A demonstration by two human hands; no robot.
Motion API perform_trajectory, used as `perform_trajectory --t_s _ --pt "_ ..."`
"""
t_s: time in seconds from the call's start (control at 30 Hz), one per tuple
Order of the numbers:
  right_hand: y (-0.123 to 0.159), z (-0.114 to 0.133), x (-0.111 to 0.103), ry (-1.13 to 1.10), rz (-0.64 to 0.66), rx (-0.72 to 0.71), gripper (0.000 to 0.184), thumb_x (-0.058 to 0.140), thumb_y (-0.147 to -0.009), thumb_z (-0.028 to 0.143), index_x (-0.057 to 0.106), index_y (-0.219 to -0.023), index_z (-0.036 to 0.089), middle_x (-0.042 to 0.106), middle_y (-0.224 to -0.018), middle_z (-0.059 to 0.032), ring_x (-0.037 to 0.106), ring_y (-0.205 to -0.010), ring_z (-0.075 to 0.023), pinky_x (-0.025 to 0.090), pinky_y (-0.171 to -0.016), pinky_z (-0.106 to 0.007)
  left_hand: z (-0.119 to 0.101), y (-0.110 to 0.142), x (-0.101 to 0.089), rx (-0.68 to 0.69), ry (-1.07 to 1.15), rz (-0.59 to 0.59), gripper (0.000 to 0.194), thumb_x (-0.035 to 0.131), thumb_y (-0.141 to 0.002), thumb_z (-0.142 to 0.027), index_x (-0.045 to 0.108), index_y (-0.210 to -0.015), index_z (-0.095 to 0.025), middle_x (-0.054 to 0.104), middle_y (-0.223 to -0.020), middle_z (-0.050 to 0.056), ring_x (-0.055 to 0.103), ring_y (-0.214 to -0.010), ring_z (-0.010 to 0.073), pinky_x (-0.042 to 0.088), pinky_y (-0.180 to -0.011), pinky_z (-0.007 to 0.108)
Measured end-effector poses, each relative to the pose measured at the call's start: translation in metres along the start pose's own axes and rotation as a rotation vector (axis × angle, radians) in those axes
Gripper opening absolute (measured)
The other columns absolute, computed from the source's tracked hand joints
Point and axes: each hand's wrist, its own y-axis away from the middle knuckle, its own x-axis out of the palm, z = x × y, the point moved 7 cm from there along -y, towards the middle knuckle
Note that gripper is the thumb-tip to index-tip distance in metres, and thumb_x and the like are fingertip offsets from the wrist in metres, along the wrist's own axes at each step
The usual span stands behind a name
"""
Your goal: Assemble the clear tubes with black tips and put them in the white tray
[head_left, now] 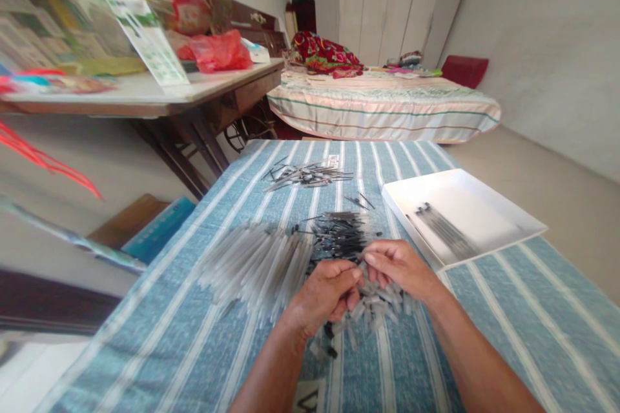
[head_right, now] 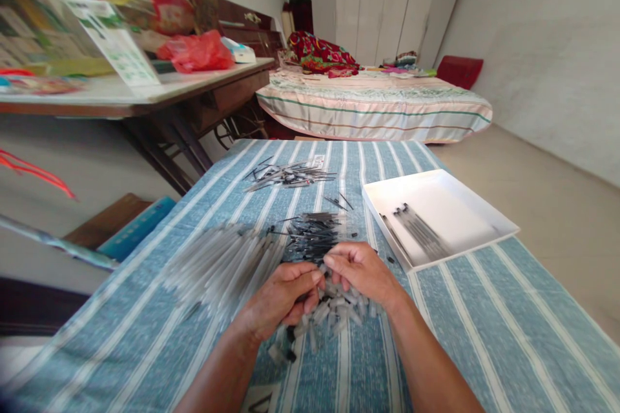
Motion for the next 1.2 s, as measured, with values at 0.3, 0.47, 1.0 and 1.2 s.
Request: perform_trajectory --t_s 0.3,0.47,1.0,1.2 --pt "0.0 -0.01 0.002 -0.111 0.049 0.03 0.03 0.055 -0.079 0.046 0.057 -0.084 0.017 0.058 -0.057 0.0041 0.048 -0.041 -0.0075 0.036 -0.041 -0.018 0.004 -0.003 -0.003 -0.009 -0.052 -0.014 0.027 0.052 -0.076 -0.041 0.053 -0.07 -0.015 0.048 -0.042 -0.006 0.027 -0.026 0.0022 0.015 -0.029 0.015" --pt "0.0 -0.009 -0.004 0.018 -0.02 0.034 0.038 0.048 -0.083 0.046 0.048 -0.059 0.017 0.051 -0.044 0.005 0.038 -0.033 -0.0048 0.028 -0.036 -0.017 0.006 -0.003 0.0 -0.015 -0.055 0.007 0.026 0.05 -0.077 -0.04 0.053 -0.07 -0.015 0.047 -0.042 -0.006 0.025 -0.025 0.002 0.014 -0.029 0.015" --pt "0.003 -0.014 0.002 -0.136 0.077 0.078 0.031 0.057 -0.077 0.046 0.053 -0.086 0.016 0.06 -0.053 0.0047 0.047 -0.035 -0.0059 0.032 -0.037 -0.016 0.004 -0.002 0.001 -0.014 -0.051 -0.021 0.023 0.049 -0.078 -0.037 0.052 -0.069 -0.015 0.048 -0.042 -0.006 0.025 -0.026 0.0022 0.014 -0.029 0.015" --pt "0.003 -0.019 0.0 -0.151 0.044 0.08 0.03 0.053 -0.08 0.044 0.051 -0.07 0.016 0.058 -0.048 0.0039 0.043 -0.032 -0.0039 0.026 -0.033 -0.014 0.005 -0.002 0.002 -0.026 -0.068 0.003 0.022 0.046 -0.079 -0.034 0.052 -0.07 -0.015 0.047 -0.041 -0.006 0.024 -0.026 0.0022 0.014 -0.029 0.014"
